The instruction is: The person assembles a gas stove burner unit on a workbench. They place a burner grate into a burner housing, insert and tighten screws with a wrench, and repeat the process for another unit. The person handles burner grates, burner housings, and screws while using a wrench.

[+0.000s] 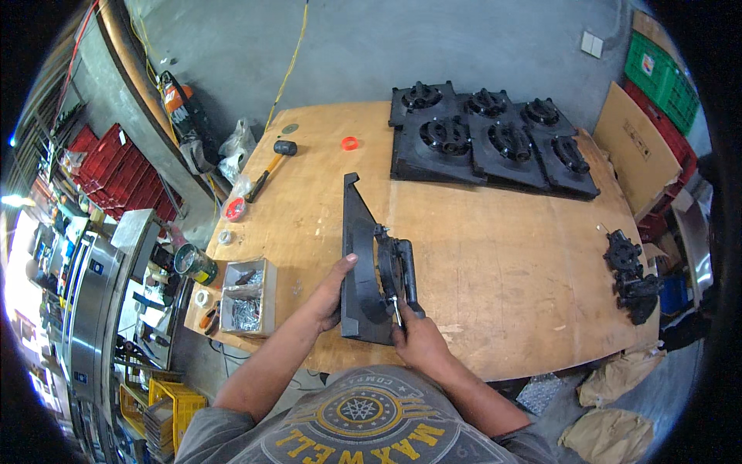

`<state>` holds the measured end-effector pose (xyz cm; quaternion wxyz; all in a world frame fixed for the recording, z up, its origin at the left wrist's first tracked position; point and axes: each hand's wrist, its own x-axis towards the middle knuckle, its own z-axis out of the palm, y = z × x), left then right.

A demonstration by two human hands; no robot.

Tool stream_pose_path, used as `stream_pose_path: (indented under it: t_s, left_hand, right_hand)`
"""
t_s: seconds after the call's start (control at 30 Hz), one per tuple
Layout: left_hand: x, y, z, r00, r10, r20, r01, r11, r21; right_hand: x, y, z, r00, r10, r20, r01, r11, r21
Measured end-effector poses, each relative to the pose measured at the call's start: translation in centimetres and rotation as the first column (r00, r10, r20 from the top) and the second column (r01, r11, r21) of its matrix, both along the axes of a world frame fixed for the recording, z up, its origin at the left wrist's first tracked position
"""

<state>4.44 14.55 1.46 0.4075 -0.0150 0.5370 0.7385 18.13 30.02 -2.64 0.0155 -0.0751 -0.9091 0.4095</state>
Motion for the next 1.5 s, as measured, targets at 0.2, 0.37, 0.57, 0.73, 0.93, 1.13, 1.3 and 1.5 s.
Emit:
stream_pose_path:
  t_s: [0.2, 0.37, 0.57, 0.73, 0.93, 1.13, 1.3, 1.5]
  left_hand:
    - [-0.2, 0.5, -0.3, 0.997, -0.068, -0.025, 0.068, 0.998, 0.012]
    - [-0.2, 0.6, 1.0, 0.994, -0.11, -0.006, 0.11, 0.994, -0.01]
    - [-0.1, 0.7, 2.1, 0.982, -0.186, -0.037, 0.187, 0.982, 0.006]
    - [-0.1, 0.9, 1.6, 0.994, -0.11, -0.019, 0.11, 0.994, 0.027]
    - [0.0, 0.8, 1.4, 0.99, -0.14, -0.018, 0.14, 0.99, -0.013]
    - [0.8, 1.5, 0.8, 0.998, -0.052, 0.04, 0.053, 0.998, -0.036]
    - [2.2, 2.1, -0.3, 0.989, -0.045, -0.141, 0.04, 0.999, -0.035]
    - [2.6, 2.4, 0.1, 0.987, -0.025, -0.158, 0.015, 0.998, -0.062]
  right_hand:
    - [0.2, 0.7, 0.4, 0.998, 0.047, 0.034, -0.046, 0.998, -0.032]
    - [-1.0, 1.8, 1.4, 0.998, 0.063, 0.005, -0.061, 0.982, -0.18]
    - [-4.4, 5.5, 3.0, 0.965, 0.112, 0.238, 0.164, 0.452, -0.877]
    - [-3.7, 6.8, 2.0, 0.99, -0.125, -0.071, 0.029, 0.661, -0.75]
    - [-2.2, 4.0, -2.6, 0.97, -0.104, -0.221, 0.113, 0.993, 0.025]
    - [-3.5, 3.9, -5.7, 0.879, -0.461, -0.123, 0.294, 0.725, -0.623]
    - [-3.6, 3.9, -6.2, 0.91, -0.184, 0.372, 0.401, 0.161, -0.902]
    - [-3.9, 4.7, -4.1, 0.892, -0.106, 0.439, 0.452, 0.215, -0.866]
